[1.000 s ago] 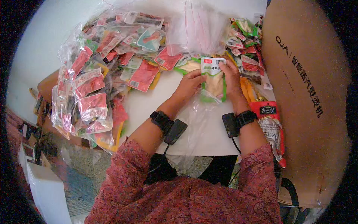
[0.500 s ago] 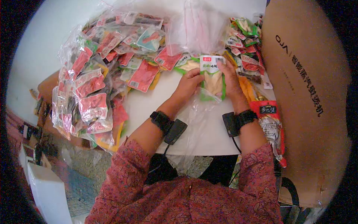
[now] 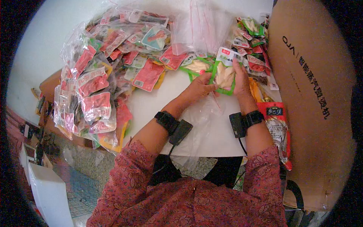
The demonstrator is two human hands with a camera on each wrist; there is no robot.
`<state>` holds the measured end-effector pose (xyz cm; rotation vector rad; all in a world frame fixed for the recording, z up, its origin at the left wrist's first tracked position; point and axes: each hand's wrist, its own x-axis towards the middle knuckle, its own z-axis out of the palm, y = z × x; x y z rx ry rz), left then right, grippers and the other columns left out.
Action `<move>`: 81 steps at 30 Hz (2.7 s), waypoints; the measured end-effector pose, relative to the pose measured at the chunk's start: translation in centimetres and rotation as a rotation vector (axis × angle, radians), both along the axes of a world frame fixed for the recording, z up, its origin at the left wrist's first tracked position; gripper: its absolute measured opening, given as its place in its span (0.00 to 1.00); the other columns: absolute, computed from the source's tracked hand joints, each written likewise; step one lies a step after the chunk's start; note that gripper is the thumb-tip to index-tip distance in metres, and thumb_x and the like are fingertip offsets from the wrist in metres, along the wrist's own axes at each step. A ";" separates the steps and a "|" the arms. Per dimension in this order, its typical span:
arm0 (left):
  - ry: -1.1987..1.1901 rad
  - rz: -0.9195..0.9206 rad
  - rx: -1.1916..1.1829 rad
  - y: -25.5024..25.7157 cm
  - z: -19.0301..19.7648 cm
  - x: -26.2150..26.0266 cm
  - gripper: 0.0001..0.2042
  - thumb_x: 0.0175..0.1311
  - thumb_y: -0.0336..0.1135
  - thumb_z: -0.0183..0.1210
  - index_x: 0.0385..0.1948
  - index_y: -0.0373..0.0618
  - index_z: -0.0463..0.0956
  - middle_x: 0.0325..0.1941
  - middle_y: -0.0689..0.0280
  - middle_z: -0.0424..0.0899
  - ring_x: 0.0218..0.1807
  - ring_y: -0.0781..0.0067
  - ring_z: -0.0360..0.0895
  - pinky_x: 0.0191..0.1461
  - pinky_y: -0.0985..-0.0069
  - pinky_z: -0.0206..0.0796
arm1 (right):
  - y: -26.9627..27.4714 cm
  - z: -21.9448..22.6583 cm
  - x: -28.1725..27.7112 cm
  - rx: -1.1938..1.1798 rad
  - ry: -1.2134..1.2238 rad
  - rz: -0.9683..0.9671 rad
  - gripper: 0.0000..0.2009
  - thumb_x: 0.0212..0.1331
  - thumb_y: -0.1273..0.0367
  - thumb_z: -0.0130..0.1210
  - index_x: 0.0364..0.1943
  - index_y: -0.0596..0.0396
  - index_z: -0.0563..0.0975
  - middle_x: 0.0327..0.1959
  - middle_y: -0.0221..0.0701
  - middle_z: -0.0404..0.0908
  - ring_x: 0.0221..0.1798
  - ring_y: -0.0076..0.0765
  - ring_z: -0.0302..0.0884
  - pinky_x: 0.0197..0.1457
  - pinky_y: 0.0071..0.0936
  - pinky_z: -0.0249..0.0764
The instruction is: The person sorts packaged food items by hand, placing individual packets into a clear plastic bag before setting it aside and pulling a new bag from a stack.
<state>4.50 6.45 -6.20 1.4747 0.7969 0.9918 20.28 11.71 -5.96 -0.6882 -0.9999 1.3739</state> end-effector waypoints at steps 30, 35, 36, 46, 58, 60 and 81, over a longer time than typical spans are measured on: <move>-0.061 -0.003 0.003 0.5 -0.9 0.0 0.17 0.49 0.24 0.46 0.44 0.41 0.64 0.33 0.67 0.73 0.28 0.79 0.72 0.26 0.84 0.59 | 2.0 -1.7 0.4 -0.025 0.079 -0.059 0.16 0.53 0.58 0.44 0.38 0.56 0.71 0.35 0.32 0.74 0.37 0.32 0.74 0.40 0.26 0.71; 0.067 0.009 0.006 -0.1 0.4 -0.2 0.16 0.49 0.24 0.46 0.43 0.39 0.64 0.33 0.67 0.73 0.29 0.78 0.72 0.30 0.83 0.62 | 1.8 -1.7 0.6 0.048 -0.042 -0.148 0.16 0.54 0.59 0.44 0.37 0.57 0.71 0.35 0.32 0.73 0.37 0.29 0.72 0.41 0.24 0.69; 0.073 0.011 0.043 -0.2 0.5 -0.2 0.16 0.48 0.24 0.46 0.43 0.39 0.64 0.34 0.66 0.73 0.29 0.77 0.72 0.31 0.82 0.62 | 2.3 -2.2 0.8 0.122 -0.142 -0.198 0.16 0.54 0.59 0.44 0.37 0.57 0.71 0.35 0.32 0.73 0.37 0.29 0.72 0.42 0.24 0.68; -0.012 -0.001 0.027 0.1 -0.2 0.0 0.16 0.48 0.24 0.45 0.43 0.39 0.64 0.33 0.66 0.73 0.30 0.78 0.72 0.30 0.82 0.62 | 0.5 -0.3 0.2 0.073 -0.124 -0.196 0.15 0.54 0.60 0.43 0.37 0.58 0.71 0.35 0.32 0.73 0.37 0.29 0.71 0.42 0.24 0.67; -0.059 0.098 -0.013 0.1 -0.3 0.2 0.16 0.50 0.26 0.48 0.44 0.39 0.64 0.31 0.67 0.73 0.27 0.79 0.72 0.26 0.83 0.60 | 2.3 -1.9 0.8 0.039 -0.240 -0.286 0.12 0.53 0.63 0.43 0.37 0.54 0.69 0.35 0.32 0.71 0.36 0.31 0.71 0.35 0.30 0.71; 0.018 0.120 0.015 -0.1 0.2 0.1 0.15 0.51 0.26 0.48 0.43 0.38 0.64 0.30 0.67 0.74 0.26 0.80 0.72 0.26 0.83 0.59 | 2.7 -2.2 0.7 0.049 -0.087 -0.247 0.11 0.52 0.65 0.44 0.38 0.53 0.68 0.35 0.31 0.72 0.36 0.31 0.71 0.33 0.30 0.71; 0.056 0.154 -0.006 0.4 -0.4 -0.3 0.07 0.56 0.36 0.48 0.27 0.43 0.69 0.19 0.69 0.74 0.17 0.84 0.63 0.20 0.85 0.55 | 4.0 -3.3 1.4 0.204 -0.185 -0.374 0.14 0.48 0.72 0.46 0.42 0.59 0.67 0.38 0.36 0.71 0.40 0.33 0.69 0.44 0.27 0.66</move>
